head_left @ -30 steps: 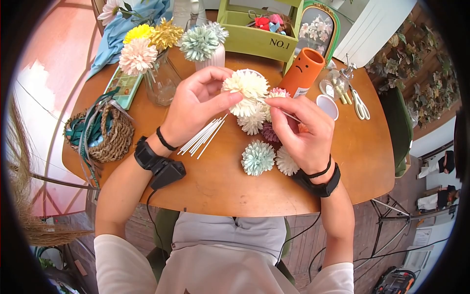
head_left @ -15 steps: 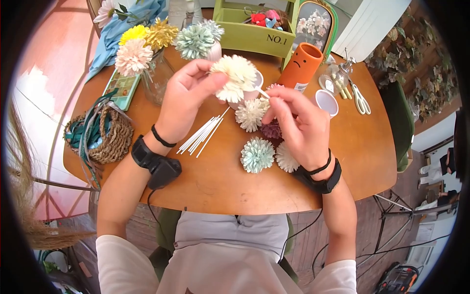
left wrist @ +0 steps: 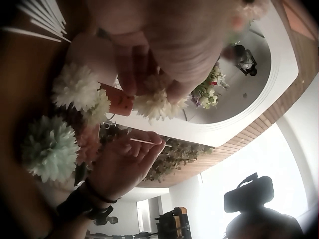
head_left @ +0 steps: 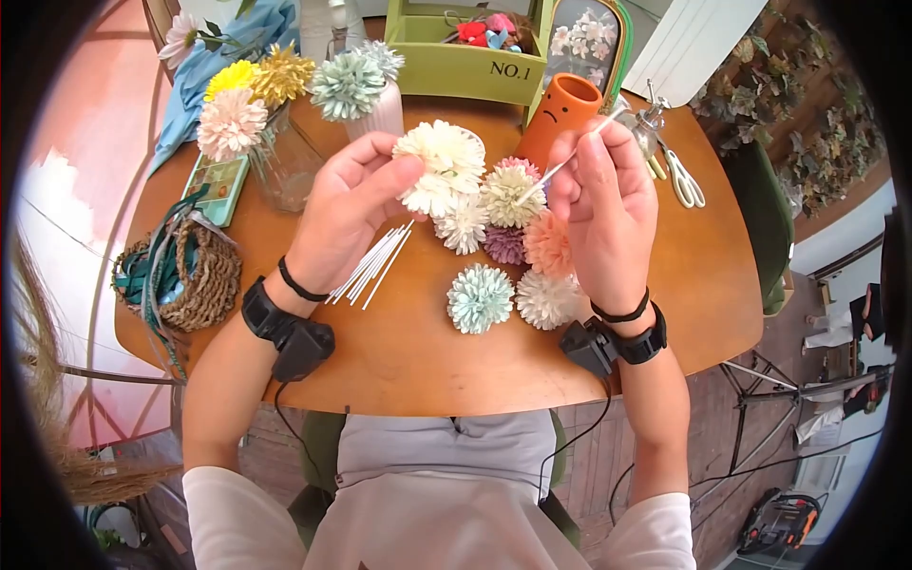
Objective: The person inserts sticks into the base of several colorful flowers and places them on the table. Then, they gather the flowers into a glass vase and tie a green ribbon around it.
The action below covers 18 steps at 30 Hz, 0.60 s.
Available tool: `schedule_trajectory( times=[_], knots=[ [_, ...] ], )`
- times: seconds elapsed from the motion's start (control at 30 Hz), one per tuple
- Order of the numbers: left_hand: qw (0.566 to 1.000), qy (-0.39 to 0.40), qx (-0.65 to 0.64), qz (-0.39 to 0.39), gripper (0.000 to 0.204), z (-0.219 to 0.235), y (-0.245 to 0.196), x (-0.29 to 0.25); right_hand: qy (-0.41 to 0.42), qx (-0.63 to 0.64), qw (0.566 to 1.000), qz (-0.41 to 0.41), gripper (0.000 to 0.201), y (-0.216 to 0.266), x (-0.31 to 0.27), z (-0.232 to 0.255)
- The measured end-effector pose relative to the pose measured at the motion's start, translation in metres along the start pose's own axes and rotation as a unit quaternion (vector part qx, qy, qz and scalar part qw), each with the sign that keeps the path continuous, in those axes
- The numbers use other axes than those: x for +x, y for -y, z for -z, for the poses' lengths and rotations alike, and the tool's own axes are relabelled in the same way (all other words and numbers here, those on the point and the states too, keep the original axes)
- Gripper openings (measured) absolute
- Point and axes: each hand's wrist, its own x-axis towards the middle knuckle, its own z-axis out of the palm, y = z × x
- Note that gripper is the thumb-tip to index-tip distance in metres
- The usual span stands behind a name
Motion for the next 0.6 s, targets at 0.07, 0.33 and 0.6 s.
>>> schedule_trajectory(
  times=[0.07, 0.33, 0.6],
  knots=[
    [0.999, 0.009, -0.029, 0.020, 0.035, -0.001, -0.001, -0.001, 0.005, 0.002, 1.000, 0.022, 0.014, 0.001, -0.003, -0.010],
    [0.998, 0.016, -0.044, 0.030, 0.047, -0.002, 0.002, 0.001, 0.022, 0.008, 0.999, 0.032, 0.015, -0.005, -0.005, -0.016],
    [0.998, 0.017, -0.041, 0.032, 0.046, -0.003, 0.000, 0.001, 0.006, -0.007, 0.999, 0.039, 0.018, -0.004, -0.006, -0.017]
  ],
)
